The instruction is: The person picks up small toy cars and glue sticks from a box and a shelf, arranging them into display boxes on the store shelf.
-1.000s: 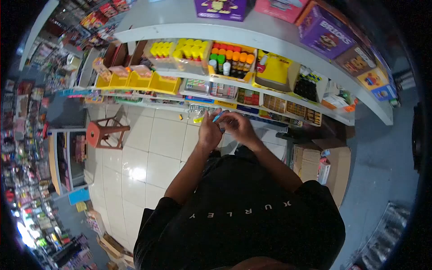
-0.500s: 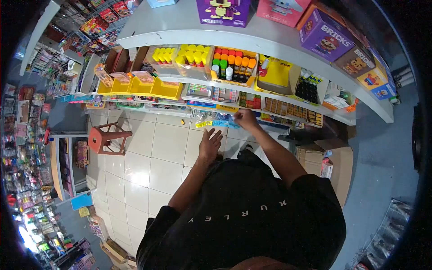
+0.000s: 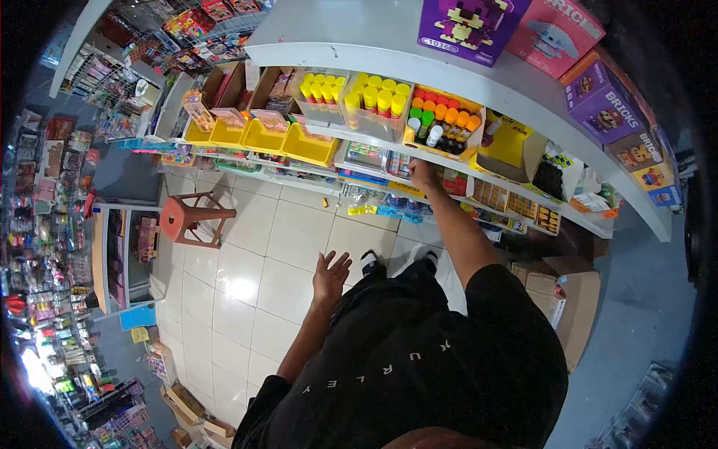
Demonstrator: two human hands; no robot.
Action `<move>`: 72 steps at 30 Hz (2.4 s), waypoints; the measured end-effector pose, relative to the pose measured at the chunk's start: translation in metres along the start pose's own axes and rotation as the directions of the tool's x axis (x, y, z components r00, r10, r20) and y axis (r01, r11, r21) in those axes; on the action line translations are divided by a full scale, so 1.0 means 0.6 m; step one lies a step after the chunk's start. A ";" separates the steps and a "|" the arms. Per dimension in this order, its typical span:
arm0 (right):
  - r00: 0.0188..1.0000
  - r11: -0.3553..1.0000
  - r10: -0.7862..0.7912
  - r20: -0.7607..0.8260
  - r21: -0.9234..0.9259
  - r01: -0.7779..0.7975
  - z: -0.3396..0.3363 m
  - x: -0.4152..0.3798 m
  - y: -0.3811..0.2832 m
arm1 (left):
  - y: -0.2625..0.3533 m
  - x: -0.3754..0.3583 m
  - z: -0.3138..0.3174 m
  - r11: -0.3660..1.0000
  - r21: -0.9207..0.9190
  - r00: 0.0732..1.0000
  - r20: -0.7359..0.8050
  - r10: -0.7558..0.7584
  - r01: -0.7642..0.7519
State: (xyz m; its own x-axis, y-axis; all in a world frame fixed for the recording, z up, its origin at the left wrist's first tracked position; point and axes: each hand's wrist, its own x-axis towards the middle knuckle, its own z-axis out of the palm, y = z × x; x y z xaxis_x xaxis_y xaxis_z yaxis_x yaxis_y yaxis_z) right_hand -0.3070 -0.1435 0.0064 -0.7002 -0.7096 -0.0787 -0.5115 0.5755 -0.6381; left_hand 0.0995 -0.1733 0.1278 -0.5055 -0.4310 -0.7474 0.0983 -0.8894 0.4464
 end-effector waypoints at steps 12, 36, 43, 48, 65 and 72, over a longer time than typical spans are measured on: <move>0.998 0.998 -0.058 0.016 0.018 0.058 -0.003 0.001 -0.045 | 0.069 0.028 -0.015 0.999 0.035 1.000 0.002 -0.001 0.001; 0.473 0.807 0.578 -0.665 0.378 -0.455 -0.465 -0.877 0.197 | -0.242 0.100 0.369 0.630 0.751 0.847 0.192 -0.496 0.199; 0.299 0.429 0.903 -0.308 0.643 -0.634 -0.490 -1.091 0.506 | -0.388 0.032 0.419 0.472 0.867 0.785 0.179 -0.593 0.159; 0.359 0.328 0.913 0.196 0.171 -0.929 -0.414 -1.122 0.687 | -0.451 -0.013 0.435 0.403 0.863 0.859 -0.066 -0.508 0.305; 0.795 0.659 0.525 -0.305 -0.445 -0.606 -0.245 -0.865 0.898 | -0.447 -0.067 0.399 0.375 0.857 0.923 -0.256 -0.285 0.354; 0.533 0.548 0.833 -0.147 0.093 -0.831 -0.261 -0.858 0.896 | -0.465 -0.079 0.381 0.269 0.913 0.919 -0.209 -0.334 0.305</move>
State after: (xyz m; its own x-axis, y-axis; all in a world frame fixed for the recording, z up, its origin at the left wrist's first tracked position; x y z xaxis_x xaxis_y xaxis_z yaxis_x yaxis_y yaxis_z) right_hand -0.2996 0.5949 -0.1761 -0.8724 0.1613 -0.4614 0.3485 0.8672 -0.3557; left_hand -0.0999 0.1301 0.1514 -0.3186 -0.1313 -0.9387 -0.9107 -0.2321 0.3416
